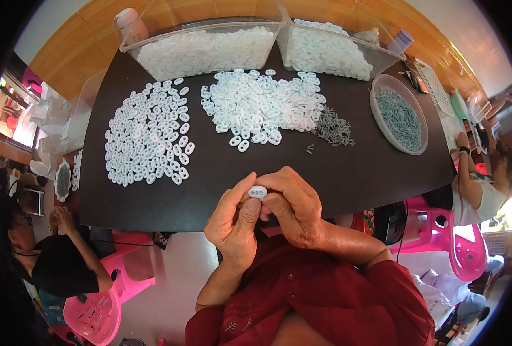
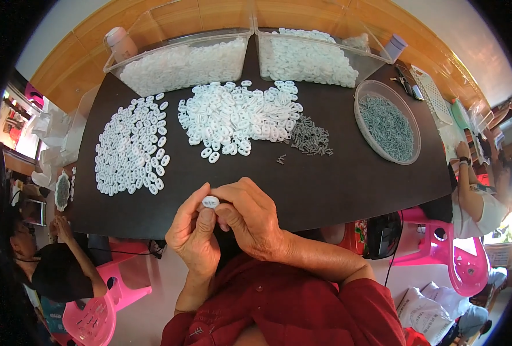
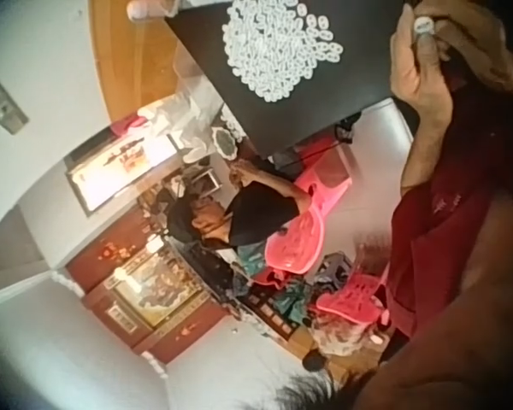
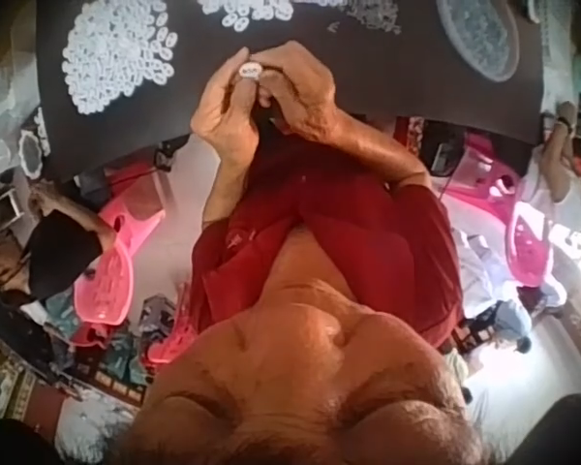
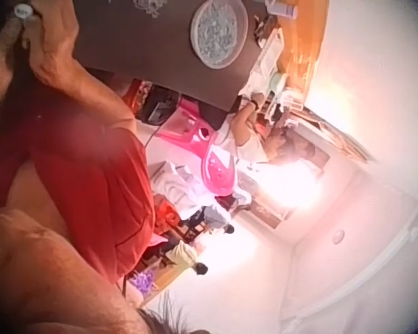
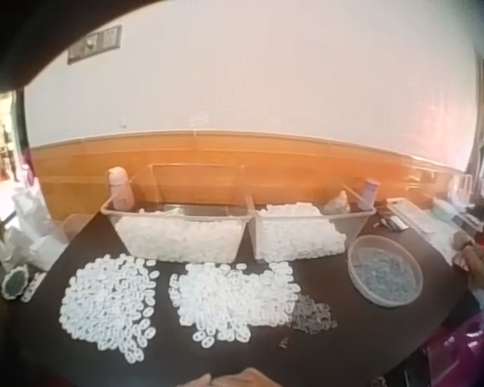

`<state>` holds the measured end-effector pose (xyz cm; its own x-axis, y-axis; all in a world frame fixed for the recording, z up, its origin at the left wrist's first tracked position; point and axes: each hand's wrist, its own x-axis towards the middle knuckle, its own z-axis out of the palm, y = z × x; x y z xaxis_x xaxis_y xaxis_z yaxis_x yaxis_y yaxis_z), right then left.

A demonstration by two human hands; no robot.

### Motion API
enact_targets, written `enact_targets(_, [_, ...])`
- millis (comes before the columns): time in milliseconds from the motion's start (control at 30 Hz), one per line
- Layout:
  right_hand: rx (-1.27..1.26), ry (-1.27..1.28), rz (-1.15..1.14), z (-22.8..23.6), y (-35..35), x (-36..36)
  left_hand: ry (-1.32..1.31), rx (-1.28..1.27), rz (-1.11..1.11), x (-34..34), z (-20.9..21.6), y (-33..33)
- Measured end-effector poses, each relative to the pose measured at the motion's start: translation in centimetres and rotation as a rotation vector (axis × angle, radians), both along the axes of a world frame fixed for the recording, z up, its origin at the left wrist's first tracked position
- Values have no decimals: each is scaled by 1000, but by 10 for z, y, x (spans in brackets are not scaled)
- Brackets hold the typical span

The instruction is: Manually joining small white and grey plastic components by hand.

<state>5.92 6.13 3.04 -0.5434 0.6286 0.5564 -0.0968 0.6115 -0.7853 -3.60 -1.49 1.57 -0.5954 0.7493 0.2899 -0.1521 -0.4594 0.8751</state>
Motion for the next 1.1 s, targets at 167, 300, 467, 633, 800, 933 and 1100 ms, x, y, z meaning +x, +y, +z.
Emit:
enact_targets(167, [284, 6, -96, 0, 6, -2, -40, -50, 39, -1, 3, -2])
enact_targets(300, [303, 2, -75, -2, 7, -2, -13, -41, 43, -2, 0, -2])
enact_targets(467, [270, 13, -103, -1, 4, -4, -47, -1, 32, -1, -2, 1])
enact_targets(633, [189, 13, -29, 0, 3, -4, -170, 20, 42, 5, 2, 0])
enact_targets(800, [193, 3, -56, -4, 1, -5, -231, 36, 73, 10, -1, 2])
enact_targets(933, [260, 53, -97, -6, -1, -7, -11, 25, 155, 12, -7, 4])
enact_targets(1100, [307, 72, -109, -16, -1, -9, 106, 32, 230, 15, -14, 5])
